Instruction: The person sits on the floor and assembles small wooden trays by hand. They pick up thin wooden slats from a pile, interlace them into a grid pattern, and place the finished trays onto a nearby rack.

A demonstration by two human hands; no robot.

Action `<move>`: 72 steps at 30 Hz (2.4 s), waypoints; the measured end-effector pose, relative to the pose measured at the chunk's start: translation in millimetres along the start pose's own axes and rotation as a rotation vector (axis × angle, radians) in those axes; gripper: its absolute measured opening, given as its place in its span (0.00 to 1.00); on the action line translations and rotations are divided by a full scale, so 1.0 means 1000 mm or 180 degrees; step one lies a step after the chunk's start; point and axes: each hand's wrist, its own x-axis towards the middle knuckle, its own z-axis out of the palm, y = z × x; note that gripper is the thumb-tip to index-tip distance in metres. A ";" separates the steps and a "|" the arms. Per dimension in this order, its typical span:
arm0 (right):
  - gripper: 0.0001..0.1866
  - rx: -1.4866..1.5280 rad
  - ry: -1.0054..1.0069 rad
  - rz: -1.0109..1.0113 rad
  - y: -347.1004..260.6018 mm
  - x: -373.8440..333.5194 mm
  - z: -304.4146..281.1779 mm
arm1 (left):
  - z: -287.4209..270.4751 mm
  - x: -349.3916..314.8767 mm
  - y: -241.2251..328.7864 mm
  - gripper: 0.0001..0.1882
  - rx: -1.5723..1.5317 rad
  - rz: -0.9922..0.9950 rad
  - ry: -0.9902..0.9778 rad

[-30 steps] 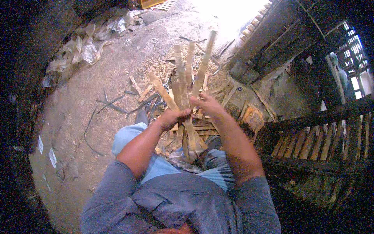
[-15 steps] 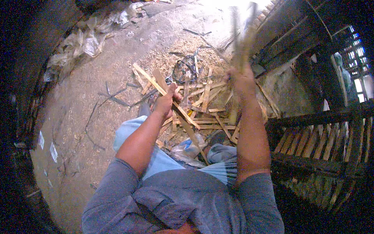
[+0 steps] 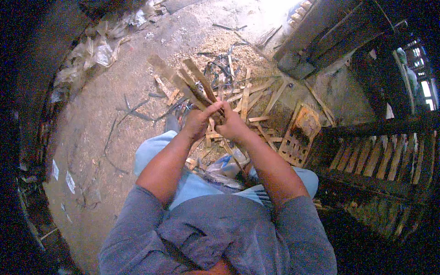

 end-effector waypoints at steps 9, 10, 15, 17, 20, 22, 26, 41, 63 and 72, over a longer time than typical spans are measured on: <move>0.21 0.4116 0.0520 0.0593 0.109 0.016 0.027 | -0.006 -0.006 0.001 0.59 0.0996 0.0722 -0.0487; 0.18 0.4316 0.0715 0.0946 0.153 0.018 0.027 | -0.002 -0.003 -0.002 0.60 0.1326 0.0754 -0.0487; 0.11 0.3097 0.1156 0.1081 0.198 0.027 0.050 | -0.006 0.003 -0.021 0.67 0.2295 0.0696 -0.0345; 0.12 0.4070 0.1066 0.1564 0.148 0.038 0.042 | -0.010 0.003 -0.019 0.71 0.2542 0.0635 -0.0140; 0.17 0.3435 0.0788 0.0576 0.109 0.047 0.018 | -0.007 0.010 -0.029 0.72 0.2492 0.0749 -0.0147; 0.22 0.1379 0.0390 -0.0654 0.053 0.039 0.000 | -0.004 0.009 -0.026 0.71 0.2468 0.0827 -0.0146; 0.27 -0.0251 -0.0342 -0.0711 -0.011 0.035 -0.005 | -0.001 0.017 -0.018 0.20 0.1128 0.0991 0.0594; 0.27 0.0495 -0.0126 0.0132 0.056 0.085 -0.045 | -0.062 0.029 0.079 0.09 -0.0536 0.1173 0.2089; 0.23 -0.0357 0.1427 0.1823 0.258 0.090 -0.028 | -0.065 0.060 0.088 0.10 -0.0481 0.1093 0.2603; 0.27 -0.1120 0.0570 0.3039 0.284 0.078 0.018 | -0.079 0.057 0.077 0.09 -0.0357 0.0956 0.2654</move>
